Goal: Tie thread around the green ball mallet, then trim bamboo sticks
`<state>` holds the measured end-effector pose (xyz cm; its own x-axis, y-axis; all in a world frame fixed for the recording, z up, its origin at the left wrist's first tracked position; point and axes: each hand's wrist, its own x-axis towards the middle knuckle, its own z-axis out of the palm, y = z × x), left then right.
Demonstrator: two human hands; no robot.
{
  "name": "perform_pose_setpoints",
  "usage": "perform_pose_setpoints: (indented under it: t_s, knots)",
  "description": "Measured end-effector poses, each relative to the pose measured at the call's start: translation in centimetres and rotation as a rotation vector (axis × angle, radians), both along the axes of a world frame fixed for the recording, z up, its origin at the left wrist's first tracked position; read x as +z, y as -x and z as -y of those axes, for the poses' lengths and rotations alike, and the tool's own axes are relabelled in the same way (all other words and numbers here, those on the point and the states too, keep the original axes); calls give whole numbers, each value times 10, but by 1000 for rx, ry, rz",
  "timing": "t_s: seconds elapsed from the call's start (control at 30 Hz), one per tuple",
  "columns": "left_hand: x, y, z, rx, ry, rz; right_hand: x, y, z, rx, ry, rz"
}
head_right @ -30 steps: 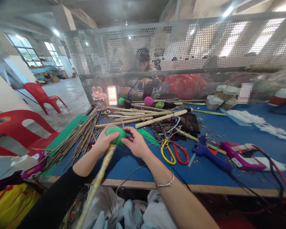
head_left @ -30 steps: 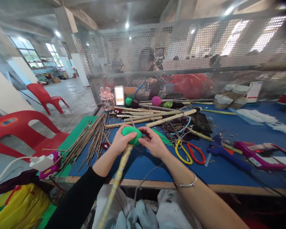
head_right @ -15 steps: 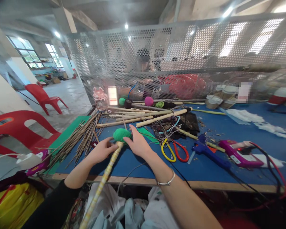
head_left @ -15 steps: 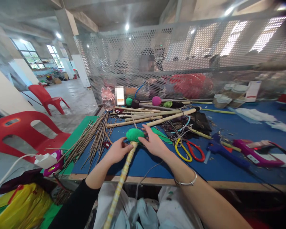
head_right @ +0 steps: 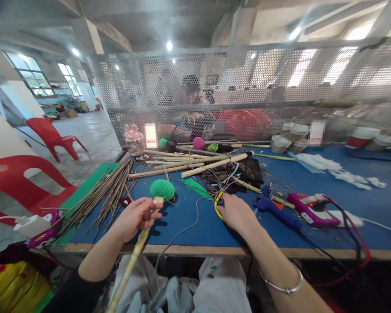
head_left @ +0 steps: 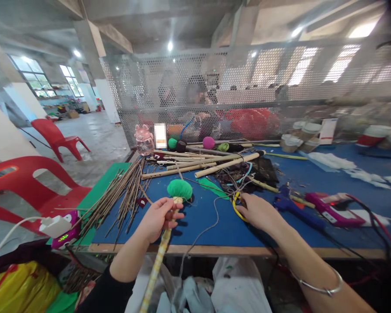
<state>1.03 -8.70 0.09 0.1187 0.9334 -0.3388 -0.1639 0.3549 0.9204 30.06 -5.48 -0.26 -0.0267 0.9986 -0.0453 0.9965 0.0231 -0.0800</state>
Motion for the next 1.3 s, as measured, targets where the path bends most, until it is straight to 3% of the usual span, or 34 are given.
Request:
perform_pose_setpoints:
  t_s: [0.2, 0.4, 0.53, 0.67, 0.77, 0.87, 0.93, 1.03, 1.2, 1.3]
  knots:
    - [-8, -2, 6, 43, -49, -9, -11, -23, 9, -119, -131, -59]
    - [-10, -5, 11, 71, -90, -81, -6, -30, 7, -149, 0, -59]
    - [-9, -9, 13, 81, -112, -152, -4, -21, -8, -213, -5, -52]
    - [-9, -9, 13, 41, -152, -223, -3, -31, -17, -246, 6, -281]
    - [-6, -12, 12, 137, -349, -454, -3, -39, -10, -224, 7, -370]
    - [2, -21, 14, 270, -640, -723, 1, -37, 6, -135, 17, -244]
    - [8, -30, 14, 186, -746, -809, 7, -34, 13, -77, 24, -144]
    - [13, -52, 12, -102, -782, -914, 19, -32, 7, -22, -35, -71]
    - [3, -97, -2, -425, -677, -1283, 23, -37, -37, 92, -48, 11]
    - [-4, -108, -10, -564, -649, -1320, 19, -40, -57, 160, -23, 18]
